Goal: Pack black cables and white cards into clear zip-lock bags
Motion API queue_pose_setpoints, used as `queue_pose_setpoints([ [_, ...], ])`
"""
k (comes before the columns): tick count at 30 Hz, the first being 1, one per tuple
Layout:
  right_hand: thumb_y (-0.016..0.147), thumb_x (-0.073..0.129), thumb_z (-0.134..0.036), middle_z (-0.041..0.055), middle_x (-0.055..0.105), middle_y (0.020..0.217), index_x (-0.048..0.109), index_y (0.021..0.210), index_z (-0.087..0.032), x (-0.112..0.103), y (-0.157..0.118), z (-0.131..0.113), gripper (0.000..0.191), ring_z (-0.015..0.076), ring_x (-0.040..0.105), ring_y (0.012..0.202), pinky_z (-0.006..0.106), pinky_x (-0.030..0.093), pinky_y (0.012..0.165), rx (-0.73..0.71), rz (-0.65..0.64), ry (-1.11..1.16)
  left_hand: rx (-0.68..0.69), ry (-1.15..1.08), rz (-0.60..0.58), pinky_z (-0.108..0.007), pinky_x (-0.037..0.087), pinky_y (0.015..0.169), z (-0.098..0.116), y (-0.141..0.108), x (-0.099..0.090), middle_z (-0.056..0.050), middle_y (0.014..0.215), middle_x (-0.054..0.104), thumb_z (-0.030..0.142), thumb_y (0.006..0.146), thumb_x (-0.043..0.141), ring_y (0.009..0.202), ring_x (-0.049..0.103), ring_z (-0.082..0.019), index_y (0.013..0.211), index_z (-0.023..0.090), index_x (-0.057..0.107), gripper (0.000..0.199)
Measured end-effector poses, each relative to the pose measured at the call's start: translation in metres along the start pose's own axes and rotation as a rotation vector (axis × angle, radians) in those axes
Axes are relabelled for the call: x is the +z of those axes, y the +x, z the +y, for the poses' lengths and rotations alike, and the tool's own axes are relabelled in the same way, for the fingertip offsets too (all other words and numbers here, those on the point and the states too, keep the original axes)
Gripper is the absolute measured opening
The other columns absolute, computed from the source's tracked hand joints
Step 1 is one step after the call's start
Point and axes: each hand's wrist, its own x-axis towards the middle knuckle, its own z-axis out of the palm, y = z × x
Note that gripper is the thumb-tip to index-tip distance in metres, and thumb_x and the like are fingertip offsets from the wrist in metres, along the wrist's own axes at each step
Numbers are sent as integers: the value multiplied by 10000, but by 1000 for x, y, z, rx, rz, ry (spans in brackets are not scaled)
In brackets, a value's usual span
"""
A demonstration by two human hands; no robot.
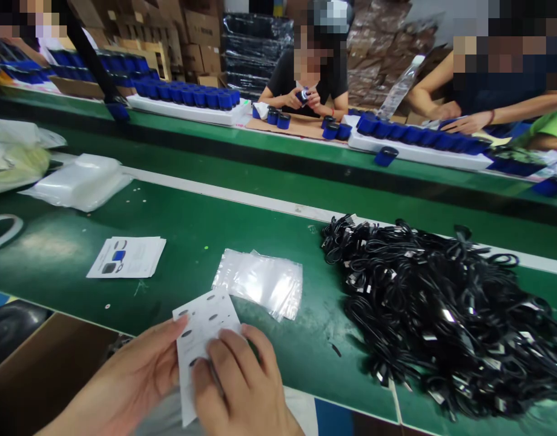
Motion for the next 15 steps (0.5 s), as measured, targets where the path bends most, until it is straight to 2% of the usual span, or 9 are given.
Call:
queue_pose_setpoints([
  [3,959,422,-171,65,634,1001,637,941,-180,-17,-1,12,216,200,562,1023,375,447,899,25,-133,131,-38,75,0,-219,568,598,5,4,-7,-99,811,752,139,779,699,711,710,-186,880,89,715,114],
  [5,947,449,-175,82,566,1084,634,1017,-194,-31,-1,23,199,223,518,1076,370,464,870,23,-208,194,-85,124,-18,-254,575,612,6,6,-11,-110,816,752,175,778,708,724,711,-207,882,86,710,137],
  [8,928,469,-149,86,479,1151,634,1020,-212,-42,-4,32,199,237,480,1112,370,466,874,34,-294,283,-122,167,-63,-272,571,653,4,6,-13,-98,817,753,253,762,729,768,706,-219,907,105,705,209],
  [11,918,495,-198,72,466,1152,613,940,-229,-41,-8,28,124,203,531,1034,302,495,810,256,-326,459,-110,240,-100,-265,555,698,0,3,-10,-67,840,752,343,728,750,810,694,-212,936,147,709,289],
  [13,902,524,-233,58,494,1065,590,880,-229,-35,-9,21,70,178,566,929,260,502,743,475,-317,547,-39,375,-59,-264,541,753,-2,-2,-6,-36,863,749,399,719,740,843,680,-206,909,190,720,283],
  [15,891,526,-242,53,506,994,579,852,-216,-29,-7,15,71,174,570,880,249,493,716,650,-320,585,68,604,16,-269,524,797,-2,-9,-2,-8,849,746,439,740,699,859,667,-208,852,232,734,238],
])
